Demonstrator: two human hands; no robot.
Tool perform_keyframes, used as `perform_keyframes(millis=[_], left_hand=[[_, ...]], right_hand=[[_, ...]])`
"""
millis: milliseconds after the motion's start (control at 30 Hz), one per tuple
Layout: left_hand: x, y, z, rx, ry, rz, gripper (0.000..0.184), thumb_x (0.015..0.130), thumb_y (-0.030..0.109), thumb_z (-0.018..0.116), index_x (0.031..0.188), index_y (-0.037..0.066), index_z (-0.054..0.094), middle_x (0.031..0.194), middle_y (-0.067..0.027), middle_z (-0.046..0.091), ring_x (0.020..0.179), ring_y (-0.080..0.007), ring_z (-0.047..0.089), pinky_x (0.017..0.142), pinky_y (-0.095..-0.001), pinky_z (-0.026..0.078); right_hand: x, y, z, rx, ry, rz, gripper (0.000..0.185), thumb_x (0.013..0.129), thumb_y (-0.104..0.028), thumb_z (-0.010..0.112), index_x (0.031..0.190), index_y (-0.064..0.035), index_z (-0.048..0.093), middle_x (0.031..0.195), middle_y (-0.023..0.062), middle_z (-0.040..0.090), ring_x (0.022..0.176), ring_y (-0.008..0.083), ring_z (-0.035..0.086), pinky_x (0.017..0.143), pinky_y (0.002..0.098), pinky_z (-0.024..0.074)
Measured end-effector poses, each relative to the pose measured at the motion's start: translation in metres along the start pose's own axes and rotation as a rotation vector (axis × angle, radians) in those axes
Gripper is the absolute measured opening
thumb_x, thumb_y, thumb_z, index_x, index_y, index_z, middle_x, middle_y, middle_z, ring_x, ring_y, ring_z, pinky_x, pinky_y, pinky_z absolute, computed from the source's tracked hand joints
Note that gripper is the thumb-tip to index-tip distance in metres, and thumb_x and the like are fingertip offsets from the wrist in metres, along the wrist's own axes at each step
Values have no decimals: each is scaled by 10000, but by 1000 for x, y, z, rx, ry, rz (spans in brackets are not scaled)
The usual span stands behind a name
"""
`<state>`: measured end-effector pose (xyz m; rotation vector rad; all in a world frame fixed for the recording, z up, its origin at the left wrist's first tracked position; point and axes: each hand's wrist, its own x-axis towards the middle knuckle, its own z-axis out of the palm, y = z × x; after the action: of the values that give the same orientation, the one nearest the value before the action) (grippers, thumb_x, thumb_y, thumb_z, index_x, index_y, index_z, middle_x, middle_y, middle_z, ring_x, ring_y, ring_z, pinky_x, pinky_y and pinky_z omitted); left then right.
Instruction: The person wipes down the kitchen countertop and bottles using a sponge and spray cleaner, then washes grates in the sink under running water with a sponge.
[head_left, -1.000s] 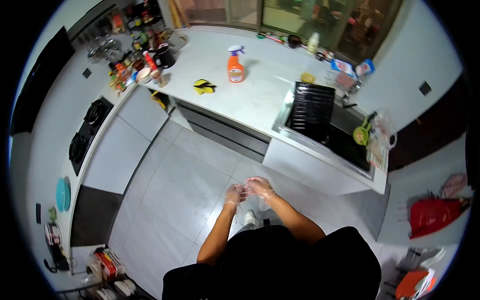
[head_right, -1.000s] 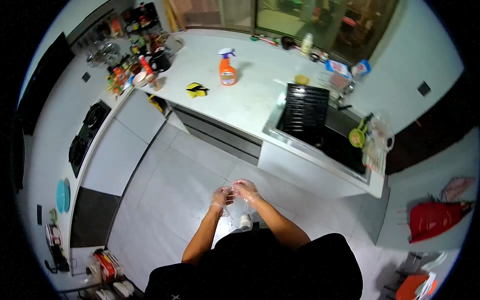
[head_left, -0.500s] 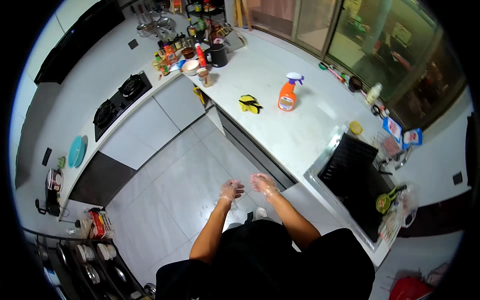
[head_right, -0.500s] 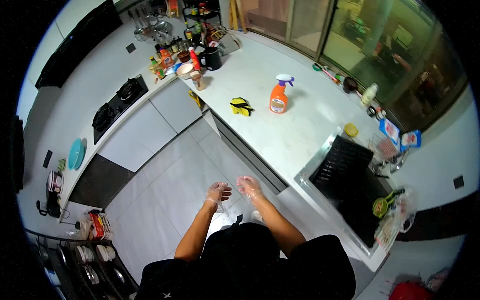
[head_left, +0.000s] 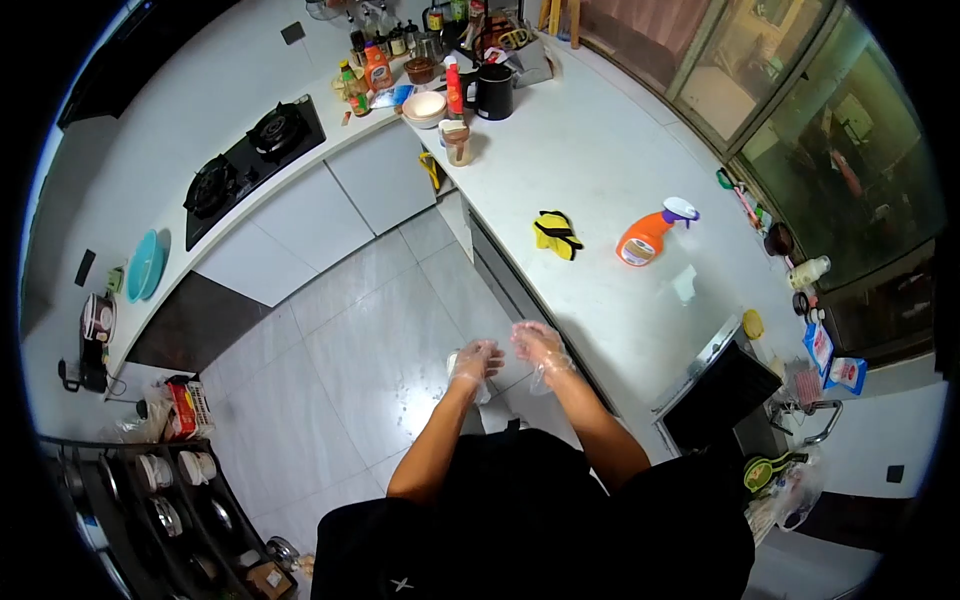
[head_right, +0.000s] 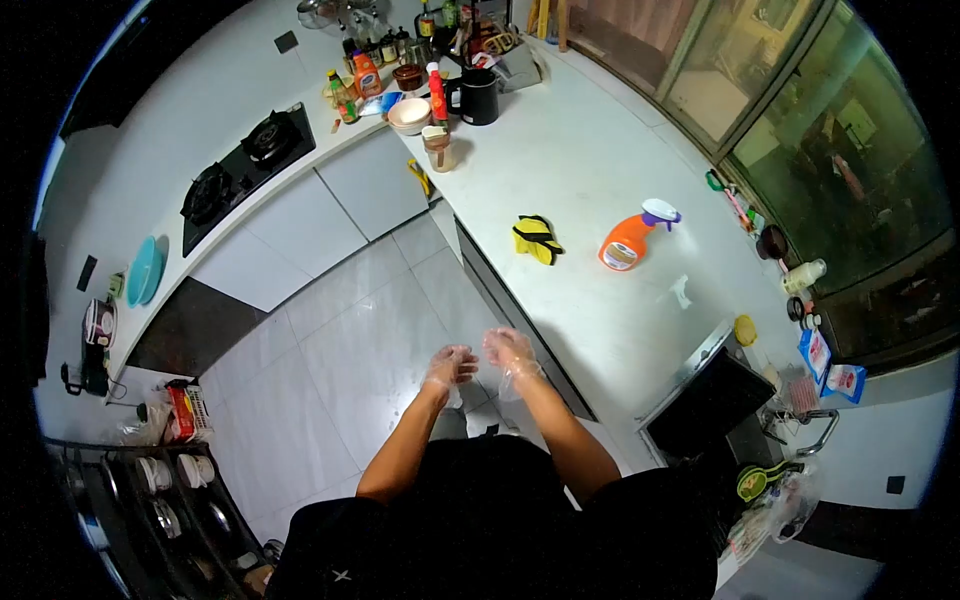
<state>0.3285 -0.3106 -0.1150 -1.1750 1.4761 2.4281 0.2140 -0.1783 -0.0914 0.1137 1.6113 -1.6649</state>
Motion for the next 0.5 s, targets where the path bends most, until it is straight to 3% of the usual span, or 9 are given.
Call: perform_keyframes(millis=[100, 367, 500], left_hand=[[42, 37, -14, -5, -56, 21, 247, 994, 318, 551, 1090, 93, 590, 972, -71, 693, 829, -170, 661, 708, -302, 514], [165, 154, -45, 99, -56, 102, 178, 982, 216, 559, 1123, 109, 551, 898, -65, 683, 648, -139, 635, 561, -265, 508], [226, 215, -45, 100, 62, 216, 393, 923, 129, 634, 1265, 116, 441, 864, -83, 610, 594, -148, 602, 510, -282, 494]], right_hand=[[27, -35, 28, 18, 65, 38, 243, 880, -168, 692, 1096, -65, 648, 916, 48, 689, 714, 117, 634, 616, 256, 524], [87, -106, 93, 45, 168, -6, 238, 883, -137, 685, 1100, -52, 637, 887, 58, 684, 628, 100, 602, 578, 218, 497], [107, -127, 105, 21, 181, 24, 234, 886, -136, 682, 1098, -53, 630, 885, 54, 677, 623, 96, 594, 579, 218, 497]])
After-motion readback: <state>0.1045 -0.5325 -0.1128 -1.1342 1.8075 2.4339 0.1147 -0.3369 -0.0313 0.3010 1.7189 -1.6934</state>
